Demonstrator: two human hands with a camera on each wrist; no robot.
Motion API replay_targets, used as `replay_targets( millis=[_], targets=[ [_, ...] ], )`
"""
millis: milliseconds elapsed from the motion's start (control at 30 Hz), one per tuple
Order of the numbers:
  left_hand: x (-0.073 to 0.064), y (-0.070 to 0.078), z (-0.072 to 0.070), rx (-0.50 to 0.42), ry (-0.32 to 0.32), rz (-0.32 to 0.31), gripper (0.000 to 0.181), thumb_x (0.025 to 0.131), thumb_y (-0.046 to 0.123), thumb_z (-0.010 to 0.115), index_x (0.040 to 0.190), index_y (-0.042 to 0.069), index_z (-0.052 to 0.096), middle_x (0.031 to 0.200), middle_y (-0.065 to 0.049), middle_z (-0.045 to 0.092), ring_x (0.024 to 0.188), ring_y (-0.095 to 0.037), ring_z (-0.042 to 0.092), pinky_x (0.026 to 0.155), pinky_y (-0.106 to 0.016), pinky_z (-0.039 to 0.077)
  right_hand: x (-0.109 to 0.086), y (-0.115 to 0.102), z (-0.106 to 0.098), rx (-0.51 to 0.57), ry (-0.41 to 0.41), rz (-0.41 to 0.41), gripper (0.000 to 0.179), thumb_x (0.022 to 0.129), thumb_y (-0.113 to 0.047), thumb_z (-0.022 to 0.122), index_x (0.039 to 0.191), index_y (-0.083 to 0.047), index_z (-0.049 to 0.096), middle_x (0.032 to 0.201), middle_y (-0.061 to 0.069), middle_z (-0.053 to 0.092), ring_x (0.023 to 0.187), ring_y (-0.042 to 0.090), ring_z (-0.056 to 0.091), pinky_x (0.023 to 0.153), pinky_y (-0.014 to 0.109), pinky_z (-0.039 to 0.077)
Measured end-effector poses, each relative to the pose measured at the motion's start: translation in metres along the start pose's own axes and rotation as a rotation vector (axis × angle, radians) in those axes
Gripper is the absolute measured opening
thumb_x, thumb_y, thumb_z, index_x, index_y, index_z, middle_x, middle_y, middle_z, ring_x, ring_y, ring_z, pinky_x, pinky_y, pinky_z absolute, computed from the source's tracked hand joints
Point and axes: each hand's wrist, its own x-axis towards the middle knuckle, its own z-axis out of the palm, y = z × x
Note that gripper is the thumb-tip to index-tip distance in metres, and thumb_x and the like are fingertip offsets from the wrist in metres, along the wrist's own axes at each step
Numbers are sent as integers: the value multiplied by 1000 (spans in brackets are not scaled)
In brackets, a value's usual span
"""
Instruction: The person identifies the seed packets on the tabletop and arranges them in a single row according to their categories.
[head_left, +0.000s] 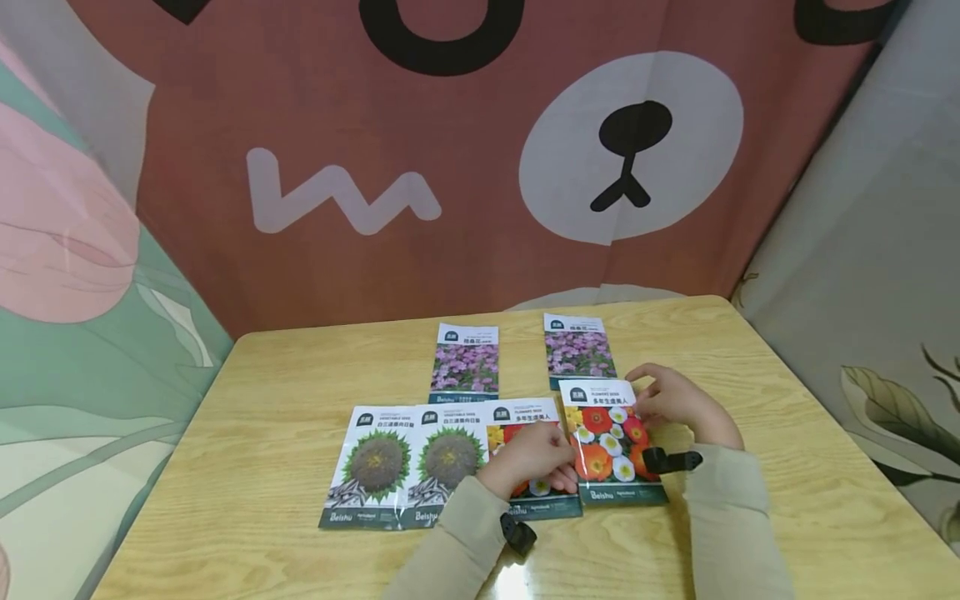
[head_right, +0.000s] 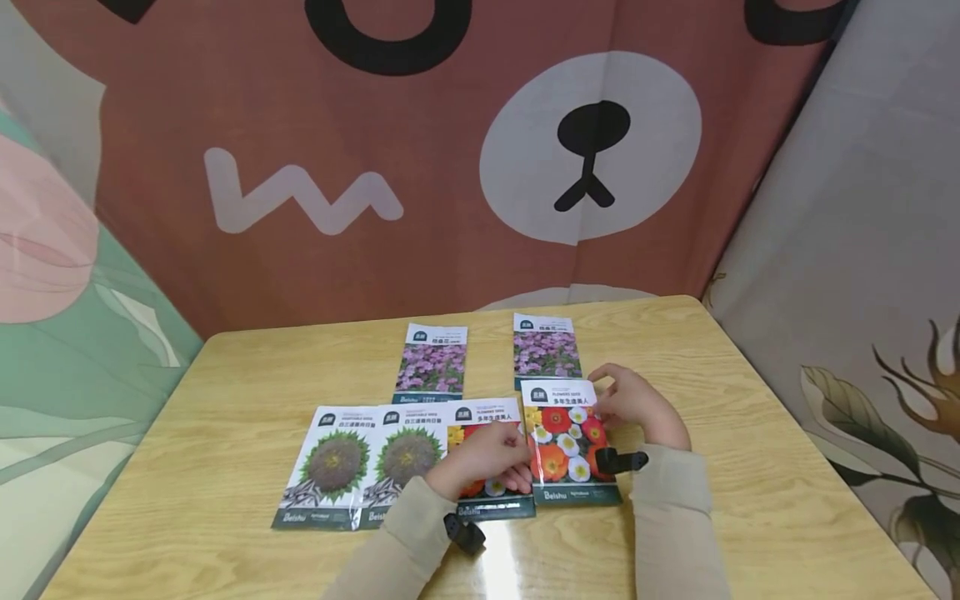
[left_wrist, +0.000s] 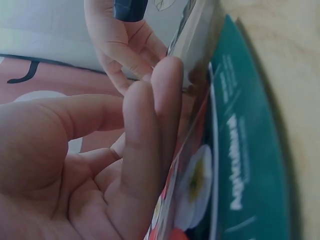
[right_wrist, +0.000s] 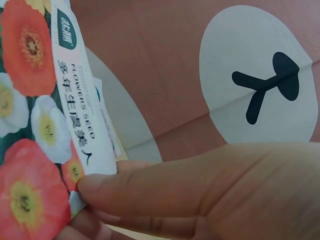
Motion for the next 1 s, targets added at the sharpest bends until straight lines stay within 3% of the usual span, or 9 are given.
replay_targets(
  millis=[200,467,1000],
  targets=[
    [-1,-1,2,12,-36,-17,24,100,5,58,80,-2,69,67,-11,71,54,-14,69,54,-29,58,3,3,2,-36,-30,44,45,94,1,66,134,8,47,95,20,59,75,25,62,69,39,61],
    [0,-2,0,0,-69,-11,27,101,6,58,79,-3,71,68,-13,72,55,-14,69,56,-31,60,5,4,5,-43,-35,31,43,95,3,63,134,9,46,95,21,58,74,24,62,68,40,62],
    [-3,-2,-2,71,1,-58,35,100,6,61,67,-3,68,61,-11,69,52,-17,68,58,-31,60,10,-1,13,-101,-18,42,45,95,0,66,135,7,47,96,21,59,76,25,62,66,37,61]
  ],
)
